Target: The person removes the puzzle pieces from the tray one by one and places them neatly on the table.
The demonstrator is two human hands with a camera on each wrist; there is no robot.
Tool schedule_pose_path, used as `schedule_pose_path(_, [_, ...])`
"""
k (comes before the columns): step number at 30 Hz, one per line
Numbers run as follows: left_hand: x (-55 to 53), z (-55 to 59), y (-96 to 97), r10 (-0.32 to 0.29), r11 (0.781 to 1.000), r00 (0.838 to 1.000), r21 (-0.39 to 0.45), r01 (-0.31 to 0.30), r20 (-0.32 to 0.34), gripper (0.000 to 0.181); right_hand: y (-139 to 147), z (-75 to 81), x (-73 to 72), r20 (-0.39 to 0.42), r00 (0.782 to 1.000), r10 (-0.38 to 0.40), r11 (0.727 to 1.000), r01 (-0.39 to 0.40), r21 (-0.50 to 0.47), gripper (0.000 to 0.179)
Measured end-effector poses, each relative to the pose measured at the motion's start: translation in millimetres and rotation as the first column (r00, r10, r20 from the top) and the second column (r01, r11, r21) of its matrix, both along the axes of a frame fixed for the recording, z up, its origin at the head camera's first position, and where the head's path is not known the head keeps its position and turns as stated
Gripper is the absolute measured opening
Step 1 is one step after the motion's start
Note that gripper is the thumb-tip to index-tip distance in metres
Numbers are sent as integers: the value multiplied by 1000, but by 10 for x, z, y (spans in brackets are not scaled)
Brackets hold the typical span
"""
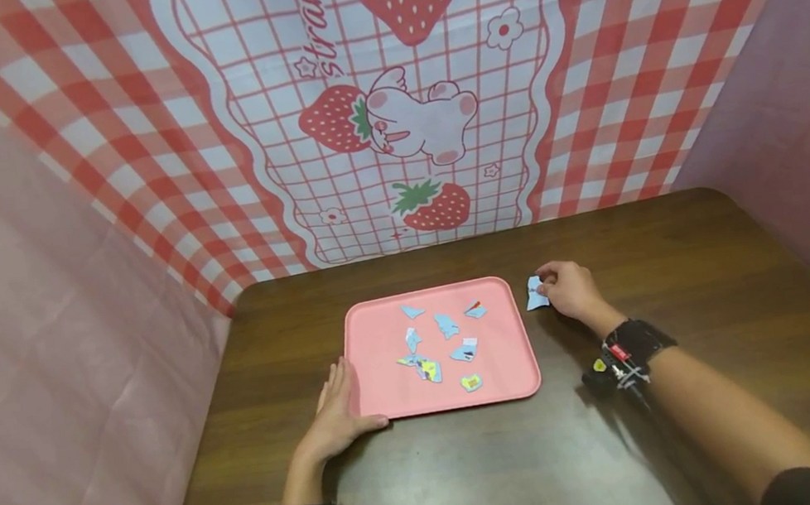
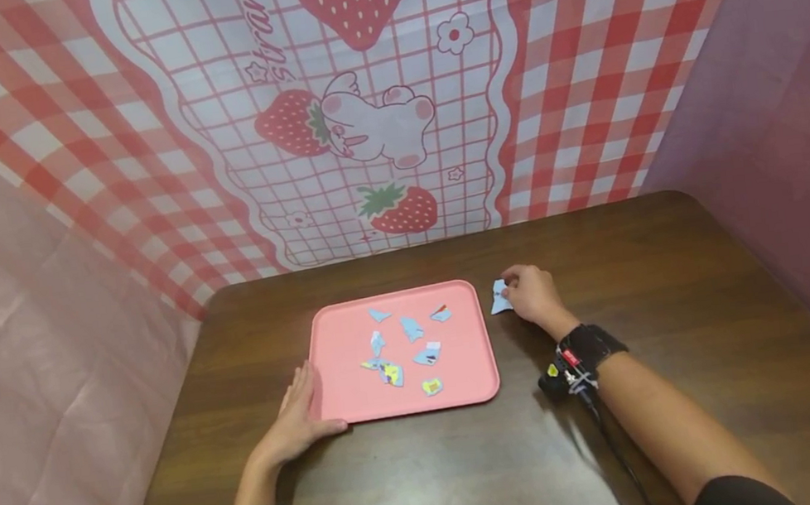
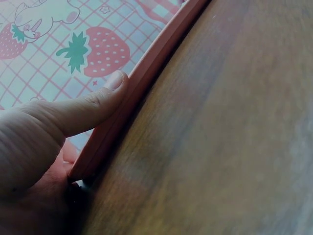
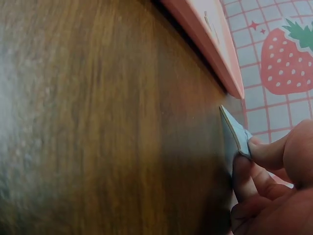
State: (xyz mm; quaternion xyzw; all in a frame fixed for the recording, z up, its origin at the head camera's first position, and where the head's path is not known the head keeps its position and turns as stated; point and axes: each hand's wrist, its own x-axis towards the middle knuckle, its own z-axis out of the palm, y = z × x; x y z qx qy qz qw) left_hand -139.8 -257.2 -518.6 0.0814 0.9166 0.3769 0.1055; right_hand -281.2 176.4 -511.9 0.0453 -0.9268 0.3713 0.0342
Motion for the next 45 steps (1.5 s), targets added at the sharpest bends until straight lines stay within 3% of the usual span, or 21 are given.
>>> schedule_pose_path(13, [-8, 7, 1, -3, 1000, 1000, -1, 3, -5, 123, -10, -19, -15, 9, 1000, -12, 998, 11, 62, 29])
schedule_pose_path(24, [-7, -6, 17, -2, 1000, 1000, -10, 2, -5, 122, -24, -44, 4, -39, 999, -35, 994, 39, 102, 26])
schedule_pose_path(38, [-6, -11, 11, -3, 1000, 1000, -18, 3, -12, 122, -26, -32, -26, -13, 998, -60, 997, 60, 49, 26])
schedule_pose_path(45, [0, -28, -4, -4, 1000, 1000, -15, 3, -8, 123, -184, 63, -10, -38, 999, -28, 999, 29, 20, 27])
